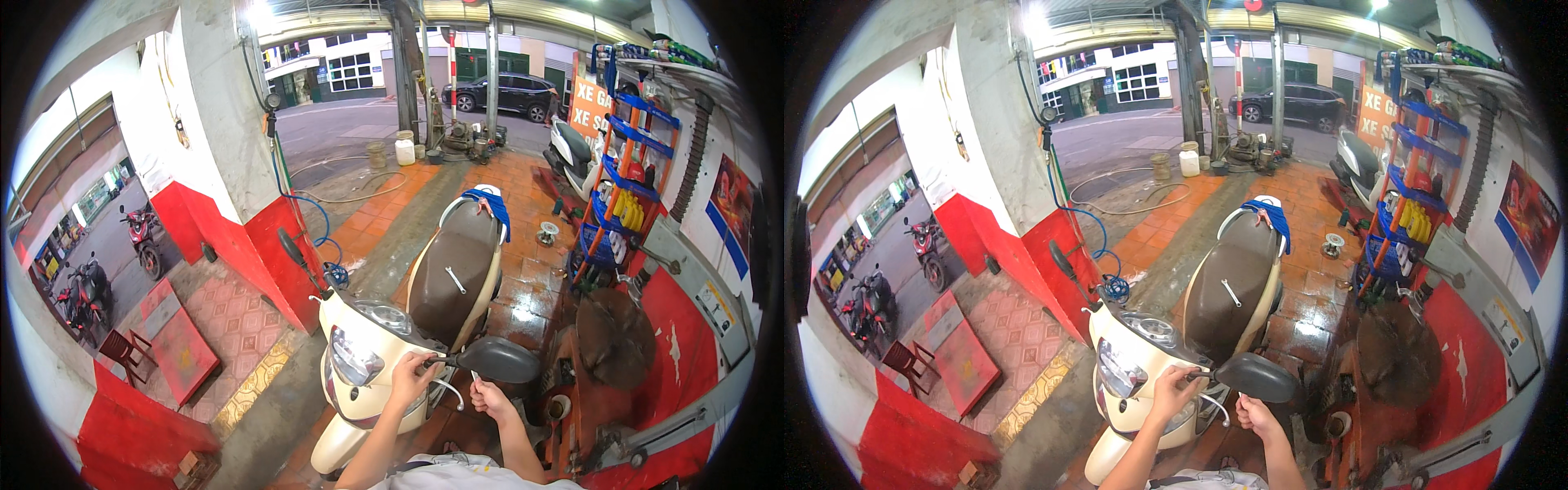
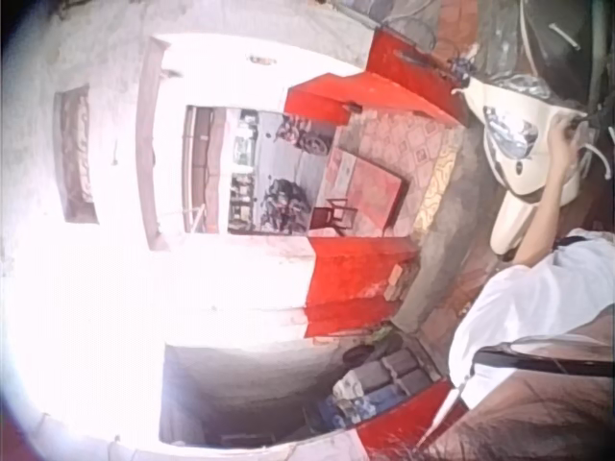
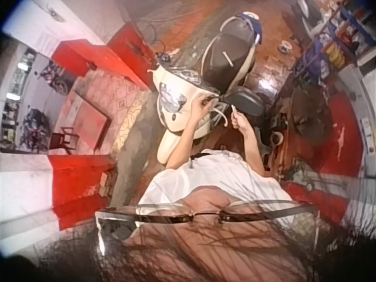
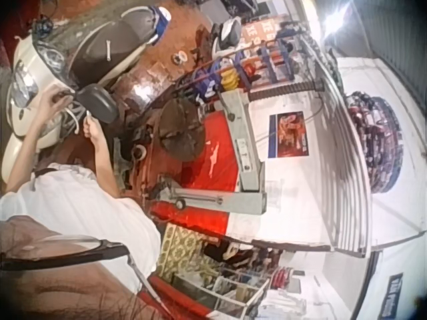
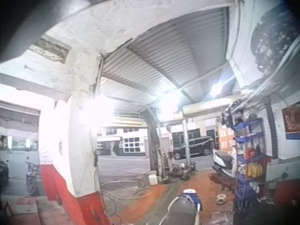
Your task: The person unscrews and removes a mirror from a motorcycle using a wrench, then places it back and tightens the nut by hand and with the tool.
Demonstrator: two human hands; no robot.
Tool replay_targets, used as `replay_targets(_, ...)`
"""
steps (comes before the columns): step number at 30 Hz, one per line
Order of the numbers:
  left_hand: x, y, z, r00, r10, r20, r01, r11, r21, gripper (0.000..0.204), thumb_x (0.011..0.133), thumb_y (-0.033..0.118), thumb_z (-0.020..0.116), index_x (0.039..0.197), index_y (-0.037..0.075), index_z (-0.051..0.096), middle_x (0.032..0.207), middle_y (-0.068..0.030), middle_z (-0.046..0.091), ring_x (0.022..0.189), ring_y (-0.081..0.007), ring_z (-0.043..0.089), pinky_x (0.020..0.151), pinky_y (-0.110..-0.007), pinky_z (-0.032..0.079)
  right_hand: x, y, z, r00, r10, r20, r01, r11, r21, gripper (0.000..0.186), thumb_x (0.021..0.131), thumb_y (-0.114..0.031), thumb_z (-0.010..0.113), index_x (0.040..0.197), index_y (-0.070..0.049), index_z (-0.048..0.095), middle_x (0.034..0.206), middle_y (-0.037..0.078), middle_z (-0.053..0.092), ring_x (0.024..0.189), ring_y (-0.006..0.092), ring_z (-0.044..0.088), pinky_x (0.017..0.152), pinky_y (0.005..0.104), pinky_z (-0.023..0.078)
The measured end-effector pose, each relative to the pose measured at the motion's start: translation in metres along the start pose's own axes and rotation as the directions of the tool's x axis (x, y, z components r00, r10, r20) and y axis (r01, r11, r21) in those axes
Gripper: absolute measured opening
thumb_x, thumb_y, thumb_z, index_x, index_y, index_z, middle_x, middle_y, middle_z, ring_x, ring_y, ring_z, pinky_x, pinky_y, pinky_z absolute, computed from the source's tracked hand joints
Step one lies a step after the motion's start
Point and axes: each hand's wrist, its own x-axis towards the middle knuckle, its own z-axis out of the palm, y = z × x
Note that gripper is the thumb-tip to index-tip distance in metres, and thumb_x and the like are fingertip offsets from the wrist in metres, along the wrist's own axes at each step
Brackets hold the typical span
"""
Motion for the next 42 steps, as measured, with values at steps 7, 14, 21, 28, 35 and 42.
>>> replay_targets(7,0.0,-0.004,0.004,1.0,-0.028,0.003,0.027,0.999,0.027,0.026,0.077,0.008,0.079,0.102,0.008,0.075,0.078,-0.0041,0.059,0.059,-0.0119,0.055,0.055,-0.027,0.046,0.004,0.004,-0.005,1.0,-0.002,0.017,0.002,1.0,0.015,0.039,0.108,-0.039,0.033,0.084,-0.013,0.049,0.06,-0.008,0.029,0.048,0.0052,0.024,0.043,0.0232,0.02)
replay_targets(14,0.002,0.001,0.002,1.0,-0.018,0.016,0.018,0.999,0.045,0.024,0.078,0.007,0.079,0.102,0.007,0.075,0.08,-0.0047,0.06,0.059,-0.0118,0.056,0.054,-0.025,0.046,0.005,0.006,-0.004,1.0,-0.006,0.002,0.006,1.0,0.003,0.041,0.108,-0.041,0.032,0.083,-0.013,0.049,0.059,-0.008,0.029,0.048,0.0048,0.023,0.042,0.0233,0.02)
replay_targets(21,0.002,0.009,0.001,0.997,-0.073,0.021,0.073,0.997,-0.026,0.027,0.077,0.009,0.081,0.103,0.008,0.075,0.073,-0.0033,0.055,0.06,-0.012,0.051,0.055,-0.026,0.042,0.008,0.01,-0.006,1.0,-0.013,0.0,0.013,1.0,0.01,0.041,0.108,-0.04,0.032,0.083,-0.013,0.049,0.058,-0.008,0.029,0.047,0.0047,0.022,0.042,0.0236,0.019)
replay_targets(28,0.001,-0.001,0.003,0.998,-0.059,0.016,0.059,0.998,-0.013,0.027,0.077,0.009,0.081,0.103,0.007,0.075,0.073,-0.0041,0.056,0.061,-0.0125,0.052,0.056,-0.026,0.042,0.004,0.006,-0.001,1.0,-0.002,-0.01,0.003,1.0,0.016,0.04,0.108,-0.04,0.032,0.083,-0.013,0.049,0.058,-0.008,0.028,0.047,0.0047,0.022,0.042,0.0235,0.019)
replay_targets(35,0.001,-0.006,0.004,1.0,-0.003,0.003,0.002,0.999,0.052,0.025,0.077,0.008,0.079,0.103,0.008,0.075,0.077,-0.005,0.058,0.057,-0.0139,0.057,0.054,-0.028,0.046,0.004,0.005,-0.001,1.0,0.0,-0.002,0.0,1.0,0.007,0.04,0.108,-0.04,0.033,0.083,-0.013,0.049,0.058,-0.008,0.028,0.048,0.005,0.022,0.042,0.0234,0.019)
replay_targets(42,0.0,-0.009,0.005,1.0,-0.022,0.014,0.021,0.999,0.045,0.026,0.077,0.009,0.079,0.102,0.008,0.075,0.077,-0.0053,0.058,0.061,-0.0162,0.057,0.057,-0.029,0.046,0.004,0.007,-0.004,1.0,0.002,0.004,-0.002,1.0,0.016,0.04,0.108,-0.04,0.034,0.083,-0.013,0.049,0.058,-0.008,0.027,0.048,0.0053,0.023,0.043,0.0234,0.02)
